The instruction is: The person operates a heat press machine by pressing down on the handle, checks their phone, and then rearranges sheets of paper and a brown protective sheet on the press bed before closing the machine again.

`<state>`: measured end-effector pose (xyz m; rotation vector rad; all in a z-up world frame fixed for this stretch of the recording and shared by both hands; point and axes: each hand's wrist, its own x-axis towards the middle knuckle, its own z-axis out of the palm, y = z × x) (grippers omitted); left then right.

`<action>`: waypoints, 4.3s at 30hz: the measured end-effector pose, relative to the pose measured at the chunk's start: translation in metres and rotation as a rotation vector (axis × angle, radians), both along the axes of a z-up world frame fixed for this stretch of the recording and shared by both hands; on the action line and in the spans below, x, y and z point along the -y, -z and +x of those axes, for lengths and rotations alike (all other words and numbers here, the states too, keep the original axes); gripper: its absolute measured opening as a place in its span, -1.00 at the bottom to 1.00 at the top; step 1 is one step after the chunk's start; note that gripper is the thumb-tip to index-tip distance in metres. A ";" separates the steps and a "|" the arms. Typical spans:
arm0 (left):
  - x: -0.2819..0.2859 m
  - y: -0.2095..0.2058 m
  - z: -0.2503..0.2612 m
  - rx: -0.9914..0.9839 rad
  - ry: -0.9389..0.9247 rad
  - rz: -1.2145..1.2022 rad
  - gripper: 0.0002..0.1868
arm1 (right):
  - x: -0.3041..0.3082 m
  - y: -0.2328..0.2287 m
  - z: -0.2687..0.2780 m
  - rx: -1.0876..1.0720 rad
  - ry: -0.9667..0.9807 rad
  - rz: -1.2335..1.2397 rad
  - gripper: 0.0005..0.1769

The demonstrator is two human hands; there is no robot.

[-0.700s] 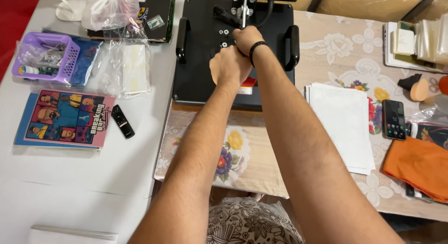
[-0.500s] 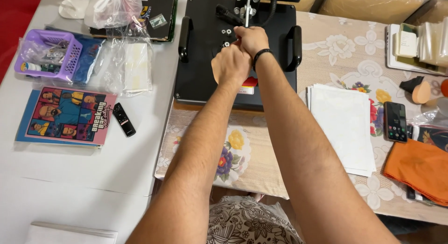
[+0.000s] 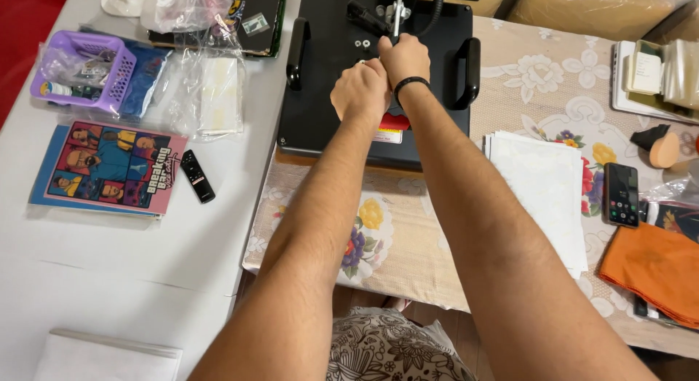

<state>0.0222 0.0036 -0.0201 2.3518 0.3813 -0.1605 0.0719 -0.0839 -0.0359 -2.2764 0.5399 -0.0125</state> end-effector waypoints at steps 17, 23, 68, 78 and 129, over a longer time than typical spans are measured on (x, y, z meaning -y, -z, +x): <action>-0.009 -0.011 -0.014 0.045 0.061 -0.023 -0.35 | -0.008 -0.016 -0.019 0.001 -0.033 -0.058 -0.57; -0.008 -0.008 -0.012 0.041 0.055 -0.008 -0.37 | -0.010 -0.021 -0.022 -0.009 -0.027 -0.064 -0.55; -0.008 -0.024 -0.033 0.128 0.014 0.020 -0.37 | -0.010 -0.007 -0.017 0.084 -0.051 -0.162 -0.59; -0.008 -0.020 -0.030 0.128 0.026 0.054 -0.35 | -0.011 -0.008 -0.018 0.099 -0.049 -0.145 -0.62; -0.009 -0.019 -0.027 0.130 0.020 0.068 -0.36 | -0.015 -0.011 -0.020 0.084 -0.039 -0.128 -0.59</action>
